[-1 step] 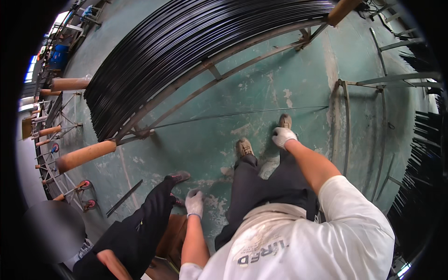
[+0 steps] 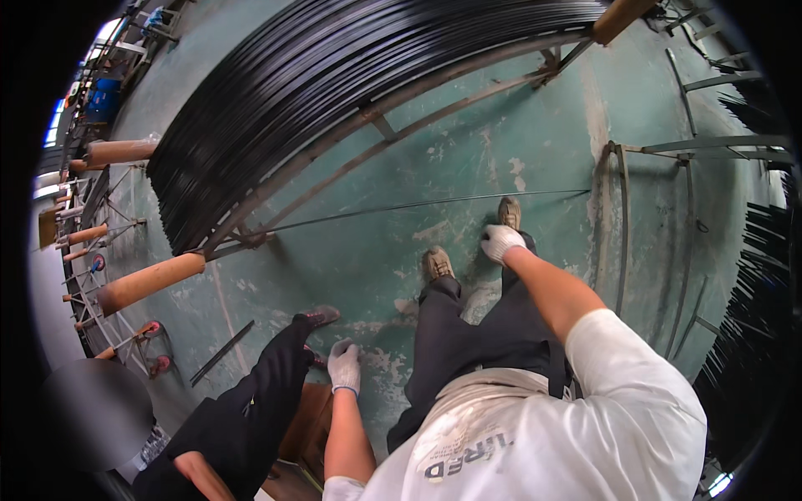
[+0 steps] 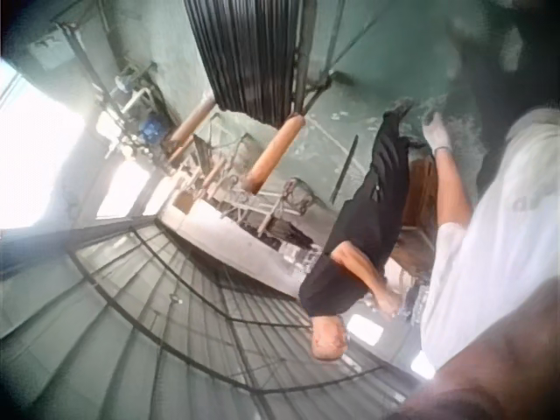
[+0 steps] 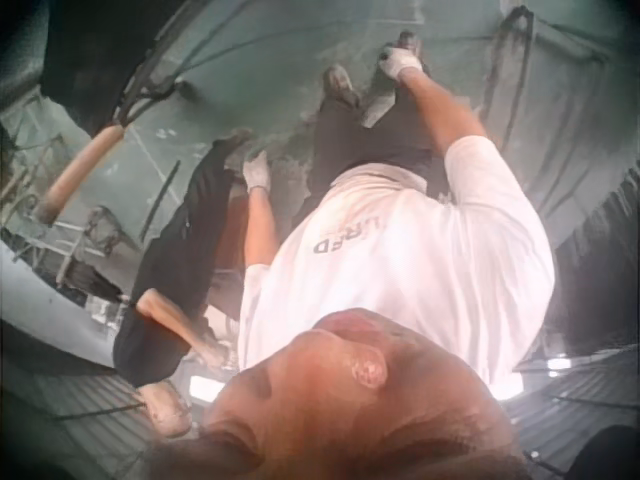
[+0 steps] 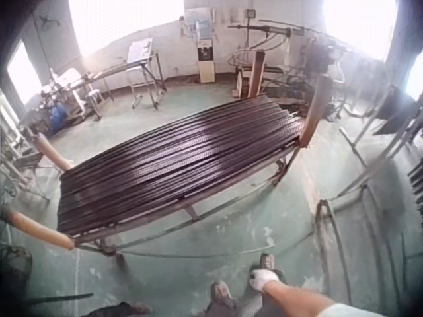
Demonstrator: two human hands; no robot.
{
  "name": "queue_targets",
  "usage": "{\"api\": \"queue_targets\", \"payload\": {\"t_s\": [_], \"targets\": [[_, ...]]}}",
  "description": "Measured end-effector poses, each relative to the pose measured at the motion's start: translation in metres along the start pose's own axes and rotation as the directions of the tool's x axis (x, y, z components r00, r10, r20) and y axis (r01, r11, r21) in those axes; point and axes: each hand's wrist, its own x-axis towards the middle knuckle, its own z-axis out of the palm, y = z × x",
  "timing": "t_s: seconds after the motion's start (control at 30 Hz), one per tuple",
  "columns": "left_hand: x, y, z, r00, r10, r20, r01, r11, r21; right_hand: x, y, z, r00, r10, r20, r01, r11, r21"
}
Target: The person repeatedly feeds bundles of long metal rods into a bending machine, guides them through rollers, and stacks the bent rods on a nearby rack. The process is repeated multiple times with consistent handling and placement.
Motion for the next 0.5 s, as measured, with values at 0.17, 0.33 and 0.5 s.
{"api": "queue_targets", "payload": {"t_s": [0.17, 0.33, 0.5], "targets": [[0.001, 0.000, 0.045, 0.992, 0.017, -0.123, -0.027, 0.996, -0.086, 0.142, -0.042, 0.048, 0.984, -0.165, 0.067, 0.172, 0.978, -0.116], [-0.020, -0.047, 0.140, 0.977, -0.206, 0.060, 0.199, 0.974, 0.109, 0.240, -0.065, 0.086, 0.965, -0.232, -0.122, 0.211, 0.963, -0.165], [-0.030, -0.006, 0.194, 0.981, -0.175, 0.080, 0.158, 0.971, 0.178, 0.292, -0.052, 0.105, 0.950, -0.288, 0.121, 0.309, 0.925, -0.223]]}}
